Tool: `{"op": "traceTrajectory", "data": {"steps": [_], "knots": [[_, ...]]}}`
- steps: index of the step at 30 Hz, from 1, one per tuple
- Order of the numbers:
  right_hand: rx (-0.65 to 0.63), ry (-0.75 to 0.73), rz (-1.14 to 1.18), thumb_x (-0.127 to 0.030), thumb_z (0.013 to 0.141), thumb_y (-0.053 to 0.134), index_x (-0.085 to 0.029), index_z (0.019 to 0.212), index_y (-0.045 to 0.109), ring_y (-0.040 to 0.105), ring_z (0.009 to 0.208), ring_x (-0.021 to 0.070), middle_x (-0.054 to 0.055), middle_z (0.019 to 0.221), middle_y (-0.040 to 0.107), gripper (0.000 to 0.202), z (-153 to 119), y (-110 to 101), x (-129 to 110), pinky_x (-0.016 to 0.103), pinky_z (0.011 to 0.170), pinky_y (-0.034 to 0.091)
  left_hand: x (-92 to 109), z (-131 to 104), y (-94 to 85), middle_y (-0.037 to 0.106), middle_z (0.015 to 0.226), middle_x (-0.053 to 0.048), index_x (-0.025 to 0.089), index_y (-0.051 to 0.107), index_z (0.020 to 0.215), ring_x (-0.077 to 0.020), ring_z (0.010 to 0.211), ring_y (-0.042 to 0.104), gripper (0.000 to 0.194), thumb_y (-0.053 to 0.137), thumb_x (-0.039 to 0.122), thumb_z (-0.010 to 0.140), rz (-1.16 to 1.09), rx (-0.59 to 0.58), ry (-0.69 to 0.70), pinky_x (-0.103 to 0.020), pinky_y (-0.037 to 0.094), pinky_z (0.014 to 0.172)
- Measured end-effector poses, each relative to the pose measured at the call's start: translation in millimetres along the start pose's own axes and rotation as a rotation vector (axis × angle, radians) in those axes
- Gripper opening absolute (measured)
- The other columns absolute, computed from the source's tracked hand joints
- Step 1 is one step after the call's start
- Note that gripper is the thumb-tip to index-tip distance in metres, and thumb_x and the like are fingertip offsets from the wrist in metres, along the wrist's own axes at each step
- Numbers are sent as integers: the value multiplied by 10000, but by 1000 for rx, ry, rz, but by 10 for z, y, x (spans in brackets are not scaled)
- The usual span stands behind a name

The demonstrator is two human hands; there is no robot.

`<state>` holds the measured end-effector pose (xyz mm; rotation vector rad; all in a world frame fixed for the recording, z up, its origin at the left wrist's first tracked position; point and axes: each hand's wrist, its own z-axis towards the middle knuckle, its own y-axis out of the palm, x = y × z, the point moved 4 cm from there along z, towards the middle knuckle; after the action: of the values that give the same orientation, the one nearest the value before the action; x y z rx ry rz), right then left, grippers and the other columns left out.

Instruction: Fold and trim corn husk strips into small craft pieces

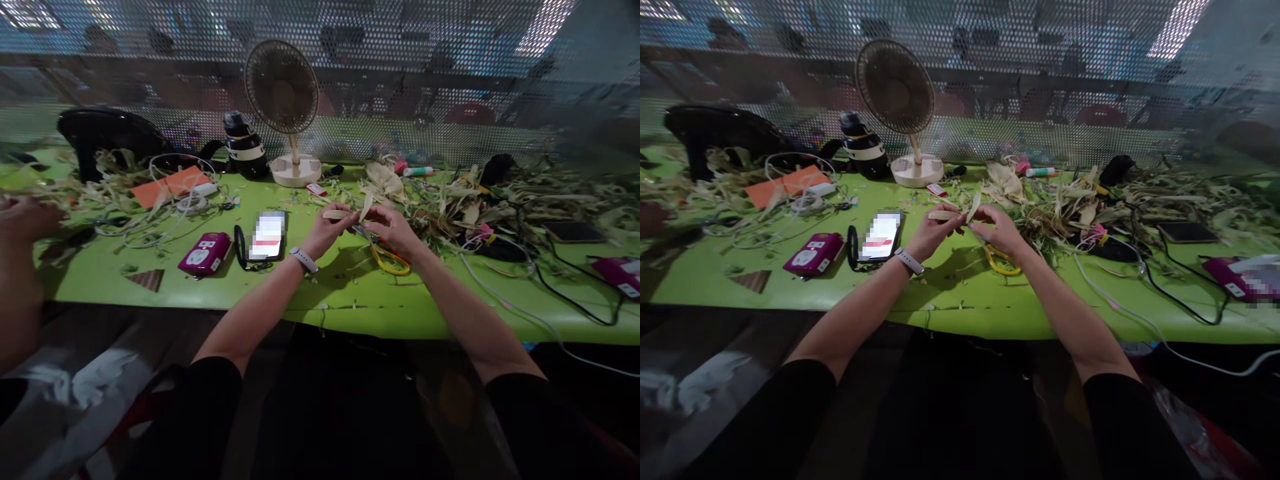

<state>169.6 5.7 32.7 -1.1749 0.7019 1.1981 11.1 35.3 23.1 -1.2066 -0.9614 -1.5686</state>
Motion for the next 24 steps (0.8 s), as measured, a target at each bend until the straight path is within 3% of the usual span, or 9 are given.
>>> {"op": "traceTrajectory", "data": {"steps": [3,8,12,17,24], "knots": [[55,-37,-107,-367,739,677,-170,851,701,634,889,228,62,885,698,228,0,-9,17,412,905,475,-21,15,-27,641,607,11,153,613,740,-79,506,575,315,834,366,668,24,42,13,-203,429,488],[47,-67,-111,-436,712,733,-186,896,736,619,1018,255,77,1018,697,311,11,-4,47,429,979,441,-25,10,-39,675,624,-11,138,696,717,-77,509,572,327,849,412,627,1,66,62,-195,441,467],[35,-18,-15,-487,705,739,-174,778,724,631,922,241,63,892,715,323,11,47,88,417,931,455,-34,-12,-13,655,578,0,142,709,725,-77,447,552,363,838,465,624,-27,71,53,-189,413,403],[51,56,183,-417,658,740,-193,766,724,613,827,190,10,793,698,249,-2,154,113,356,861,462,-55,-41,21,616,521,17,143,716,751,-87,381,537,430,812,540,617,-31,28,28,-191,401,342],[154,202,385,-325,573,712,-189,720,698,539,706,135,-21,694,645,201,-29,278,141,299,761,439,-58,-89,42,626,524,5,136,701,715,-89,366,533,486,839,572,549,-22,75,14,-187,390,322]]}}
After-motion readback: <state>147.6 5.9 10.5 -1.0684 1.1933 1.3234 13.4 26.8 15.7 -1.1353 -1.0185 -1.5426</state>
